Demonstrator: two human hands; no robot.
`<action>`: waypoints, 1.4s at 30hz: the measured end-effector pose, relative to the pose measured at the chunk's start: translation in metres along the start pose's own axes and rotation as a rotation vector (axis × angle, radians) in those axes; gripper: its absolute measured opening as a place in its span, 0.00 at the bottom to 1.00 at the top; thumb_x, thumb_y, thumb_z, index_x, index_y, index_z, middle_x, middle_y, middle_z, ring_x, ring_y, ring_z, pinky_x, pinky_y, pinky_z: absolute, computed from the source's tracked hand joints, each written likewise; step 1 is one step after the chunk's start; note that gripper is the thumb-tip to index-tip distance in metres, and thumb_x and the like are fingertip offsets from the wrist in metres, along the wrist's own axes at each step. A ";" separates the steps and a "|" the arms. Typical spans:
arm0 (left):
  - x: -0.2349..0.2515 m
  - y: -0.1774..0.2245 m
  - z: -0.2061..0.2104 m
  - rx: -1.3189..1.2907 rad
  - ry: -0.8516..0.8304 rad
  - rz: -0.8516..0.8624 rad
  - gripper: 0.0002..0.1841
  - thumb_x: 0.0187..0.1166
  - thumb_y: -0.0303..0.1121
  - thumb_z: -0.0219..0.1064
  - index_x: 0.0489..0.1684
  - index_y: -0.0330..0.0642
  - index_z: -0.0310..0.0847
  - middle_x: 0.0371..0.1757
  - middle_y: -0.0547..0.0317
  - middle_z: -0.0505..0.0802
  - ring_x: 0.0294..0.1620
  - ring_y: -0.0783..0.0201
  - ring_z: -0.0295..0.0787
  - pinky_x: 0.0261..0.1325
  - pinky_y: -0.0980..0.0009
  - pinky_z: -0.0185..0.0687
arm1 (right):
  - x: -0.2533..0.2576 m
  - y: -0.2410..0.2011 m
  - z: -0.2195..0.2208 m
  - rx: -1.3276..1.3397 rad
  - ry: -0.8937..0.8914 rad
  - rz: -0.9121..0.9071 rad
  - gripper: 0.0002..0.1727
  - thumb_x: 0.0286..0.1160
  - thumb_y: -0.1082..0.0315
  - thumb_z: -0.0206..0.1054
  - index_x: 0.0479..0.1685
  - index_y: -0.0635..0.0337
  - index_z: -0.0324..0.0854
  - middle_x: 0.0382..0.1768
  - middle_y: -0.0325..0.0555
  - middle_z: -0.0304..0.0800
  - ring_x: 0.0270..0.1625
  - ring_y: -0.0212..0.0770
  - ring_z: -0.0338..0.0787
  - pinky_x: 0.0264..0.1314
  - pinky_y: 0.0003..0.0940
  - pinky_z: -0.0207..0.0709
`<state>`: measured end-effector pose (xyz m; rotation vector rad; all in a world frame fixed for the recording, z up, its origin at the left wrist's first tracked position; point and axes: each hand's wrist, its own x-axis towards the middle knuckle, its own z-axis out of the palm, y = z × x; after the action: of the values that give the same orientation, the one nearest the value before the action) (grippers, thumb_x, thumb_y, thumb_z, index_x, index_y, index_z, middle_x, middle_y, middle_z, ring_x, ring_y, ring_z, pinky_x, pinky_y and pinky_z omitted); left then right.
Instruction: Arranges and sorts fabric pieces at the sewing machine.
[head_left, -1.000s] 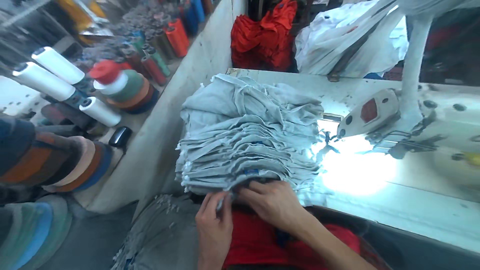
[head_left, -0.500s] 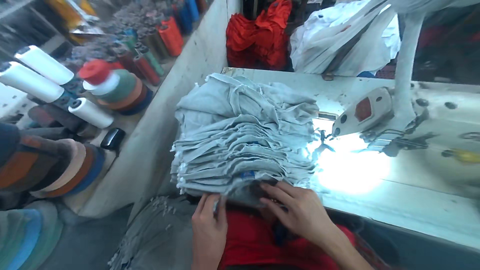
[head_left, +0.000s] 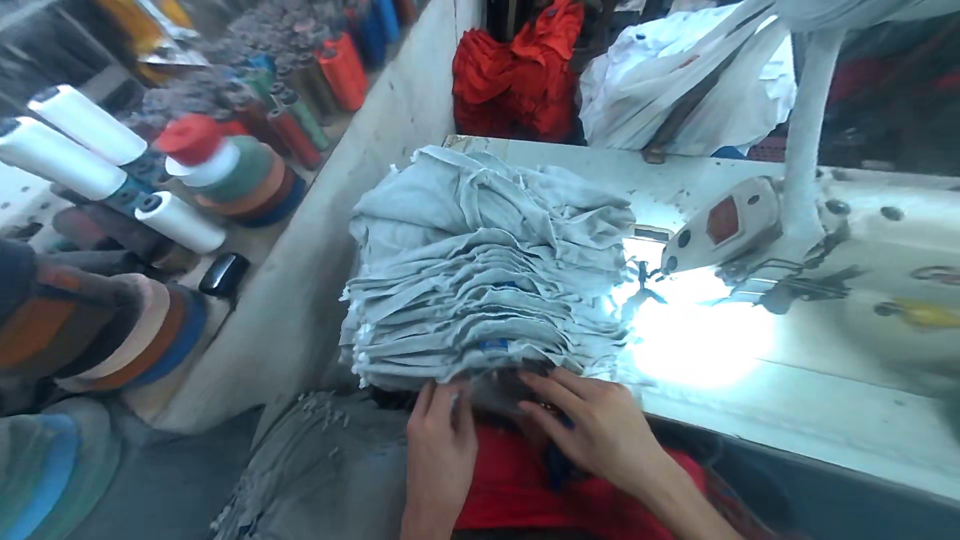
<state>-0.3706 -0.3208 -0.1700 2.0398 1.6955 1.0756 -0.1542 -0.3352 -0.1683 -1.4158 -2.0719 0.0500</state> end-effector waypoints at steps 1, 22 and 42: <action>-0.003 -0.002 -0.005 -0.046 -0.022 -0.005 0.08 0.77 0.34 0.67 0.41 0.44 0.93 0.40 0.60 0.93 0.37 0.75 0.90 0.41 0.81 0.88 | 0.001 -0.001 0.001 0.004 0.000 -0.006 0.20 0.84 0.45 0.62 0.61 0.43 0.91 0.31 0.37 0.88 0.22 0.37 0.84 0.18 0.34 0.74; -0.016 -0.008 -0.025 -0.307 -0.214 -0.038 0.06 0.77 0.35 0.70 0.37 0.45 0.91 0.39 0.66 0.92 0.32 0.81 0.85 0.35 0.85 0.84 | 0.012 -0.017 0.017 -0.027 0.000 -0.065 0.17 0.85 0.49 0.62 0.61 0.42 0.90 0.34 0.37 0.90 0.25 0.39 0.86 0.20 0.37 0.76; 0.000 -0.005 0.001 0.130 0.003 -0.042 0.16 0.67 0.40 0.79 0.44 0.37 0.93 0.45 0.44 0.94 0.39 0.58 0.94 0.43 0.64 0.92 | -0.005 -0.011 0.015 0.037 -0.019 -0.020 0.18 0.84 0.46 0.62 0.58 0.41 0.91 0.31 0.35 0.88 0.23 0.36 0.85 0.18 0.35 0.75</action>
<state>-0.3734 -0.3197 -0.1736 2.0705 1.8462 0.9797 -0.1700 -0.3397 -0.1788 -1.3770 -2.0900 0.0939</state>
